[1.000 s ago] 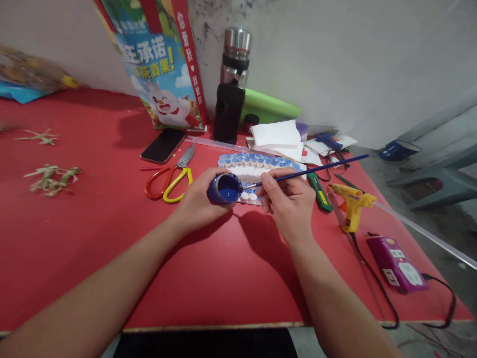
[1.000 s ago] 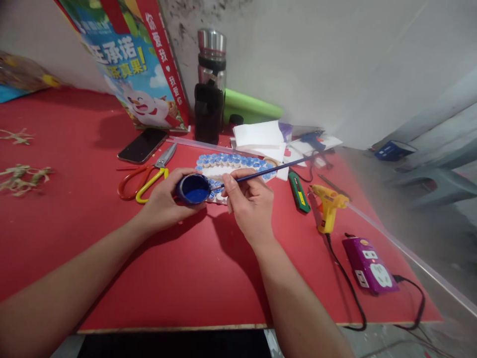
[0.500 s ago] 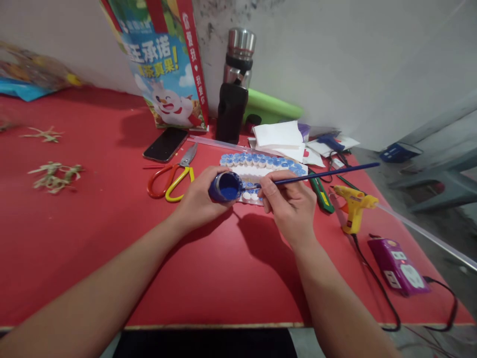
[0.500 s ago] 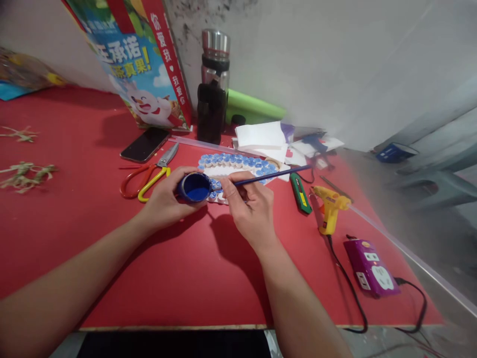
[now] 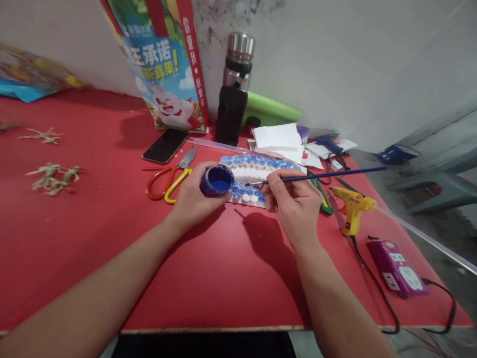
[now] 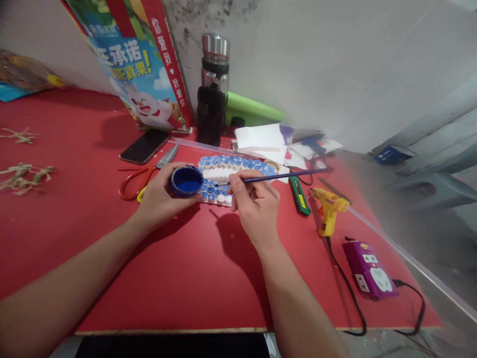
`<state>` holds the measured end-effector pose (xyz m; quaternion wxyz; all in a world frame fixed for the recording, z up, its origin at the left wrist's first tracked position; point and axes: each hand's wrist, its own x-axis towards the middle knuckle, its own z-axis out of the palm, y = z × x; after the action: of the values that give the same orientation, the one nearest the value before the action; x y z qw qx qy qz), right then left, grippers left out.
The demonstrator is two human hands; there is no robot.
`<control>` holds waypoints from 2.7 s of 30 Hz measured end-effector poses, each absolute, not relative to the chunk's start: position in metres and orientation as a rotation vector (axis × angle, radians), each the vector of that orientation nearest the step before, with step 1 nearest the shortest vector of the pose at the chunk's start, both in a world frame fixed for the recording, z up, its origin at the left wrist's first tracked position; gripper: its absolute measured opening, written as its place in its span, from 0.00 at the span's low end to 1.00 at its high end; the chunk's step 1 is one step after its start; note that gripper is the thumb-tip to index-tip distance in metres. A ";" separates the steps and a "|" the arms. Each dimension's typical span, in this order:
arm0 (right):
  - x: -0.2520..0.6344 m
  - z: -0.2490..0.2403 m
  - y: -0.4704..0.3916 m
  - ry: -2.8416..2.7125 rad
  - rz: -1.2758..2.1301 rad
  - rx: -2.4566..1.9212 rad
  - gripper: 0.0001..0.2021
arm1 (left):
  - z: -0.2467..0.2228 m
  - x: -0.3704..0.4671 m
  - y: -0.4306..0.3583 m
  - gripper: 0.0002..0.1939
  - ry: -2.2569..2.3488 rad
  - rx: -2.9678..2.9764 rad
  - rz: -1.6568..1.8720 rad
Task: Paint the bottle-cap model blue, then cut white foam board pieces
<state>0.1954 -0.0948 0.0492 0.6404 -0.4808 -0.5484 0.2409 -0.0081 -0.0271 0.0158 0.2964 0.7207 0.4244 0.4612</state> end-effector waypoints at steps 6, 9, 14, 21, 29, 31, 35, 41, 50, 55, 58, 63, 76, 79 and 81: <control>0.198 0.037 -0.088 -1.245 0.647 -1.226 0.15 | 0.014 -0.011 -0.022 0.27 1.235 1.902 1.310; 0.196 0.031 -0.087 -1.314 0.619 -1.254 0.15 | 0.013 -0.011 -0.022 0.27 1.251 1.901 1.302; 0.195 0.029 -0.087 -1.406 0.568 -1.273 0.14 | 0.011 -0.011 -0.021 0.28 1.269 1.881 1.314; 0.192 0.029 -0.087 -1.475 0.499 -1.339 0.14 | 0.011 -0.012 -0.020 0.27 1.247 1.911 1.343; 0.191 0.026 -0.087 -1.530 0.491 -1.351 0.14 | 0.013 -0.012 -0.021 0.27 1.234 1.913 1.341; 0.191 0.027 -0.087 -1.533 0.484 -1.355 0.14 | 0.013 -0.012 -0.021 0.27 1.225 1.910 1.352; 0.191 0.029 -0.088 -1.505 0.467 -1.342 0.13 | 0.013 -0.012 -0.021 0.27 1.228 1.913 1.353; 0.192 0.028 -0.087 -1.524 0.498 -1.353 0.14 | 0.013 -0.012 -0.021 0.26 1.228 1.918 1.355; 0.191 0.028 -0.088 -1.523 0.495 -1.368 0.15 | 0.013 -0.012 -0.021 0.26 1.230 1.939 1.360; 0.190 0.027 -0.087 -1.530 0.480 -1.353 0.13 | 0.013 -0.012 -0.021 0.26 1.207 1.923 1.369; 0.191 0.026 -0.087 -1.530 0.485 -1.356 0.13 | 0.012 -0.012 -0.021 0.26 1.201 1.914 1.386; 0.190 0.026 -0.086 -1.526 0.486 -1.348 0.13 | 0.012 -0.012 -0.020 0.26 1.211 1.931 1.383; 0.191 0.029 -0.087 -1.512 0.477 -1.376 0.13 | 0.008 -0.011 -0.018 0.25 1.176 1.963 1.444; 0.191 0.029 -0.086 -1.518 0.469 -1.375 0.13 | 0.008 -0.011 -0.017 0.25 1.172 1.960 1.459; 0.192 0.029 -0.086 -1.505 0.446 -1.367 0.13 | 0.008 -0.011 -0.018 0.25 1.167 1.956 1.465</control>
<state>0.1917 -0.0863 0.0290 0.5057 -0.5665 -0.6239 0.1849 -0.0109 -0.0175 0.0076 0.2149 0.7053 0.4209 0.5283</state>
